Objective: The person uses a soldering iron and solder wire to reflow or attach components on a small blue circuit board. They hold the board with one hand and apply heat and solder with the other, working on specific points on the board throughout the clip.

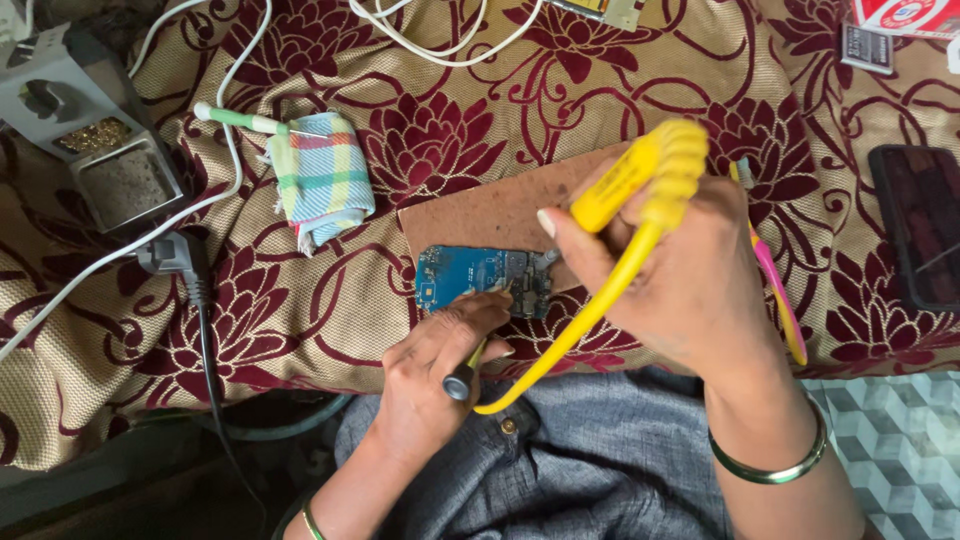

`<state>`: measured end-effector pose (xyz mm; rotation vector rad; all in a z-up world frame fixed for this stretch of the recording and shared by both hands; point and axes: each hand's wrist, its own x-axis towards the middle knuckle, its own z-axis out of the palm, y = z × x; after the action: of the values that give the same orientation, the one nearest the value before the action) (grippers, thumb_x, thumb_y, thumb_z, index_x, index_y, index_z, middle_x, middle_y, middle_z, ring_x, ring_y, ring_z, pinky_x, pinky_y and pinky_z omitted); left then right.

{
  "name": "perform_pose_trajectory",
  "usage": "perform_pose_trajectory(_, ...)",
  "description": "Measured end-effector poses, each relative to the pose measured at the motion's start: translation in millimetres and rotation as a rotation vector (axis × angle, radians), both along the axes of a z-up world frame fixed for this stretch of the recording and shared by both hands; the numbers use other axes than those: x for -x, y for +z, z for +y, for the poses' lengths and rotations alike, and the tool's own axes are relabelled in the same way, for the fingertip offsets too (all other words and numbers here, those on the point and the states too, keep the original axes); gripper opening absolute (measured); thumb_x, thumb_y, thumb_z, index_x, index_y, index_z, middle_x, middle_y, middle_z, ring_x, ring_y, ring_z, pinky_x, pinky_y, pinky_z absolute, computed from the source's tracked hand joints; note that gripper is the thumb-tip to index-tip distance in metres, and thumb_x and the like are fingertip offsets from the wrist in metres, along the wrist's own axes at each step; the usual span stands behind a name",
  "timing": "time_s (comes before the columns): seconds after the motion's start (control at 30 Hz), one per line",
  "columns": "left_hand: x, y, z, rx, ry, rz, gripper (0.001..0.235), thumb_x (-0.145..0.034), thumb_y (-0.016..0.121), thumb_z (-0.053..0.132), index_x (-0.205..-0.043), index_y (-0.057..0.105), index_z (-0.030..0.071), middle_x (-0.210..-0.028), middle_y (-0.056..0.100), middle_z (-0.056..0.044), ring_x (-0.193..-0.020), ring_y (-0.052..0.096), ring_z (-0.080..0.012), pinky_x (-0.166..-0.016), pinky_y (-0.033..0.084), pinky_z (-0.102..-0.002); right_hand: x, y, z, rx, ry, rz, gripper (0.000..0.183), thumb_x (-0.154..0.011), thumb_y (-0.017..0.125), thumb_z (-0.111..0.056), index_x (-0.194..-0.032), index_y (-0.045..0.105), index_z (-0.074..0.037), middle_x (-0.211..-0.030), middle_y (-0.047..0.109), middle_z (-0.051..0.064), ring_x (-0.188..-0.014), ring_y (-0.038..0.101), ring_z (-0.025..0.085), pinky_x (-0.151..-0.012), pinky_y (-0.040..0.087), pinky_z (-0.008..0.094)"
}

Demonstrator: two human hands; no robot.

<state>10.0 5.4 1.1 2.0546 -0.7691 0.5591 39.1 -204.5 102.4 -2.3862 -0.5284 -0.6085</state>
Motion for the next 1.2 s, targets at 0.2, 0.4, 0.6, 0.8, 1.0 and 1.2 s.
perform_pose_trajectory(0.2, 0, 0, -1, -0.01, 0.018, 0.0, 0.03, -0.084, 0.08, 0.004, -0.11, 0.064, 0.003, -0.114, 0.075, -0.008, -0.105, 0.075, -0.0241, -0.084, 0.062, -0.032, -13, 0, -11, -0.158, -0.119, 0.161, 0.021, -0.099, 0.076, -0.013, -0.084, 0.069, 0.0, -0.063, 0.065, 0.006, -0.048, 0.058, 0.02, -0.047, 0.041, 0.033)
perform_pose_trajectory(0.4, -2, -2, 0, -0.013, 0.04, 0.022, 0.024, -0.088, 0.078, 0.007, -0.108, 0.067, 0.003, -0.114, 0.076, -0.007, -0.101, 0.075, -0.023, -0.084, 0.062, -0.033, -2, 0, -16, -0.061, -0.032, -0.045, 0.02, -0.109, 0.071, -0.015, -0.095, 0.07, -0.001, -0.073, 0.068, 0.002, -0.062, 0.062, 0.008, -0.061, 0.048, 0.026)
perform_pose_trajectory(0.6, -1, -1, 1, 0.003, 0.025, 0.02, 0.021, -0.089, 0.075, 0.007, -0.109, 0.068, 0.002, -0.114, 0.076, -0.008, -0.103, 0.076, -0.0245, -0.086, 0.062, -0.033, 2, -1, -16, -0.263, -0.182, 0.049, 0.022, -0.111, 0.069, -0.015, -0.095, 0.069, 0.0, -0.074, 0.066, 0.003, -0.06, 0.055, 0.013, -0.055, 0.041, 0.028)
perform_pose_trajectory(0.8, -3, -1, 1, 0.009, 0.012, 0.029, 0.02, -0.09, 0.075, 0.007, -0.108, 0.067, 0.002, -0.113, 0.075, -0.008, -0.102, 0.076, -0.0252, -0.086, 0.062, -0.033, 2, -1, -12, 0.016, -0.098, -0.082, 0.023, -0.106, 0.071, -0.016, -0.091, 0.069, 0.001, -0.068, 0.064, 0.008, -0.059, 0.064, 0.023, -0.061, 0.048, 0.035)
perform_pose_trajectory(1.0, -2, -2, 1, 0.019, 0.022, 0.024, 0.018, -0.093, 0.073, 0.005, -0.109, 0.067, 0.002, -0.113, 0.076, -0.009, -0.102, 0.076, -0.0258, -0.087, 0.063, -0.034, 0, -2, -5, -0.047, -0.061, -0.057, 0.023, -0.105, 0.069, -0.017, -0.09, 0.071, 0.0, -0.068, 0.065, 0.009, -0.059, 0.067, 0.027, -0.057, 0.05, 0.037)
perform_pose_trajectory(1.2, -2, -1, 1, 0.038, 0.011, 0.037, 0.02, -0.092, 0.074, 0.005, -0.11, 0.066, 0.001, -0.113, 0.075, -0.01, -0.104, 0.076, -0.0274, -0.088, 0.062, -0.035, 1, 0, -1, -0.019, -0.004, -0.072, 0.025, -0.106, 0.07, -0.021, -0.092, 0.071, 0.0, -0.077, 0.068, 0.012, -0.069, 0.069, 0.03, -0.065, 0.053, 0.039)
